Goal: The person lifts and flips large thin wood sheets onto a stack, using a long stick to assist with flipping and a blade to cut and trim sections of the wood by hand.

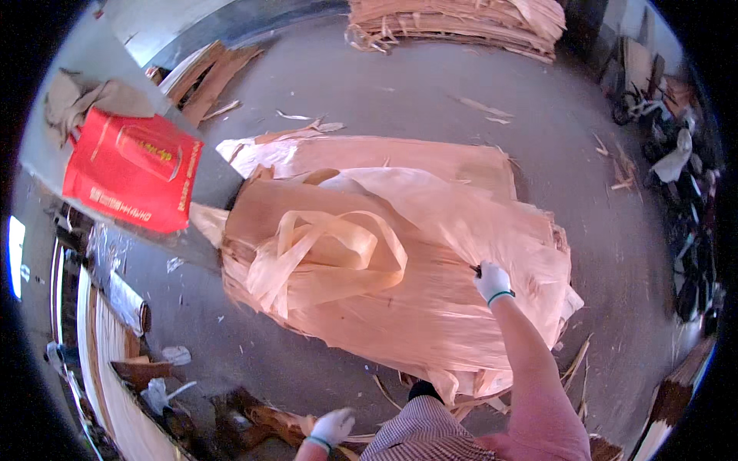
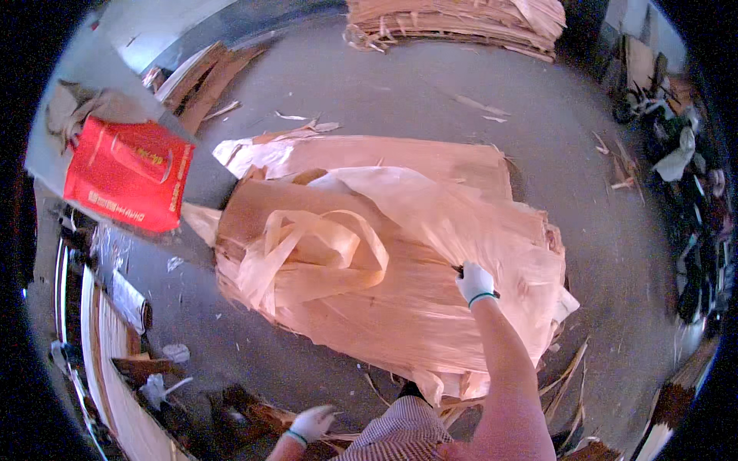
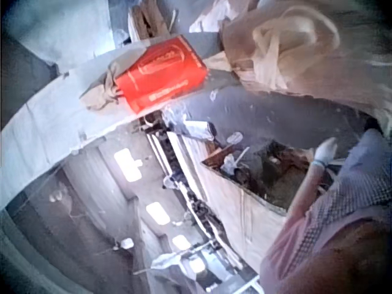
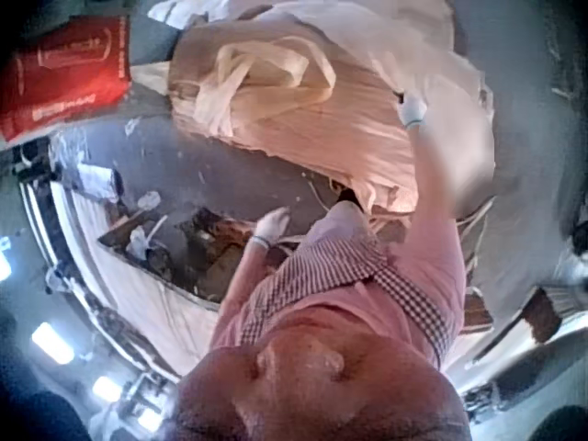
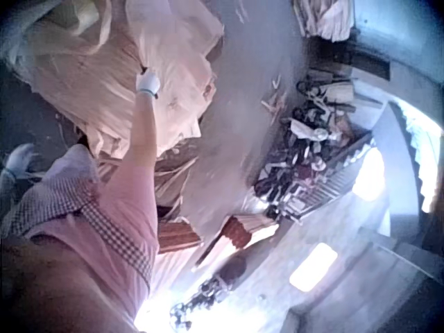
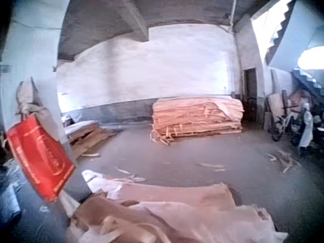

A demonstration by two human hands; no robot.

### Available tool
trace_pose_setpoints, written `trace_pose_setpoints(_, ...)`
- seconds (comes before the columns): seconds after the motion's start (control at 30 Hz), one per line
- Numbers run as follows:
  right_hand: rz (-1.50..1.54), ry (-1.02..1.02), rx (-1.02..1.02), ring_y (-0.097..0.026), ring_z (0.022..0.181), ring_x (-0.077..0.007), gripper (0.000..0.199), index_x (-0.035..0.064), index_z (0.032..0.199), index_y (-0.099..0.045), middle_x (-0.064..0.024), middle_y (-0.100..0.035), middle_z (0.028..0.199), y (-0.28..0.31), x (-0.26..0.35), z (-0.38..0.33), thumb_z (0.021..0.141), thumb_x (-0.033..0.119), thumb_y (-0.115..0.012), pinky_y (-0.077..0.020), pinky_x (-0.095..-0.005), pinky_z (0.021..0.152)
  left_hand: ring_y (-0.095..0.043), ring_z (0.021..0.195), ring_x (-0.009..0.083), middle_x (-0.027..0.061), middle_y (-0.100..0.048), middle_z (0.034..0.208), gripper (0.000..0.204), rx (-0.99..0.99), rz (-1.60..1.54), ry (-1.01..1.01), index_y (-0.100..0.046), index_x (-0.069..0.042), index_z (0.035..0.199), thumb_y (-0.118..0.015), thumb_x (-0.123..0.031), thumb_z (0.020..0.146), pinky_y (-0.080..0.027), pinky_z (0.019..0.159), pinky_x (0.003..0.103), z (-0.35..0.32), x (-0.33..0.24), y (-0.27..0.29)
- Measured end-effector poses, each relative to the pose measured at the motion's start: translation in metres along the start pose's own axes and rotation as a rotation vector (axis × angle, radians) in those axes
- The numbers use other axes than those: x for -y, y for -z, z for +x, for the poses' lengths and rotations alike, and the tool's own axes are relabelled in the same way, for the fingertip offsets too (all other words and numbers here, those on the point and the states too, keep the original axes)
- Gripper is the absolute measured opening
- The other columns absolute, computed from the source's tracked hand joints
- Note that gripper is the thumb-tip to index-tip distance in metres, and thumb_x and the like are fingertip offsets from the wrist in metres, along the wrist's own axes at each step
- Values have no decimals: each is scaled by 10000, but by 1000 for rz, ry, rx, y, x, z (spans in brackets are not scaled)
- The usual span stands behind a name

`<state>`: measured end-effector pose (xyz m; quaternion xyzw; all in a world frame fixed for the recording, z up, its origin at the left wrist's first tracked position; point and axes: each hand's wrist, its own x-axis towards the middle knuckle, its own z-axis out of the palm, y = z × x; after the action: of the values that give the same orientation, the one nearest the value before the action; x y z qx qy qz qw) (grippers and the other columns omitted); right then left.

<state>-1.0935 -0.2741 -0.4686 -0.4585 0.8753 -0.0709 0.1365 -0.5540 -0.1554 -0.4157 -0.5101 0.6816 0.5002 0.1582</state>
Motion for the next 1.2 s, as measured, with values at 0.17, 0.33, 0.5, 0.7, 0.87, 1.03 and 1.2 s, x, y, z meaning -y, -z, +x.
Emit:
trace_pose_setpoints(0.17,180,141,-2,-641,750,-350,163,81,888,-600,-177,-648,814,142,41,-119,796,216,-598,-512,-443,648,-581,1047,336,195,-612,1114,397,-218,-110,-308,-577,-96,1204,-536,-337,892,-452,906,391,45,-74,47)
trace_pose_setpoints(0.33,419,399,299,-650,768,-320,231,87,989,-632,-157,-649,856,231,91,-295,792,204,-606,-511,-388,665,-540,1103,268,94,-592,1191,457,146,-1516,-114,-544,-75,1252,-516,-396,928,-414,972,321,86,-192,51)
trace_pose_setpoints(0.5,359,960,463,-645,804,-283,421,125,1163,-569,-94,-648,963,212,96,-398,775,270,-648,-518,-368,670,-603,994,189,72,-623,1099,328,127,-1605,-515,-608,-32,1097,-584,-286,892,-498,871,328,26,-235,78)
trace_pose_setpoints(0.7,159,1287,452,-639,855,-284,496,132,1252,-510,-97,-639,1022,181,122,-483,790,277,-620,-512,-380,674,-593,1024,197,83,-593,1161,429,-475,-1602,-730,-507,-19,1235,-591,-143,833,-496,895,352,-192,-143,89)
trace_pose_setpoints(0.87,249,1429,340,-614,863,-306,324,118,1098,-563,-115,-616,965,171,200,-542,798,240,-580,-503,-417,716,-508,1175,286,132,-522,1303,566,-1004,-1476,-1099,-466,-23,1306,-541,-386,877,-386,1012,465,-381,9,47)
trace_pose_setpoints(1.03,271,1460,152,-637,834,-280,283,70,990,-632,-117,-643,925,169,300,-603,722,153,-673,-510,-360,729,-412,1271,275,129,-399,1413,536,-1331,-1520,-1135,-394,-44,1364,-423,-393,959,-337,1059,455,-514,87,-11)
trace_pose_setpoints(1.2,466,1591,-289,-639,785,-289,209,82,974,-624,-121,-645,855,185,440,-643,772,124,-654,-503,-380,689,-507,1176,293,163,-493,1319,871,-1119,-1396,-946,-370,-3,1369,-346,-709,859,-406,983,457,-585,188,-64)
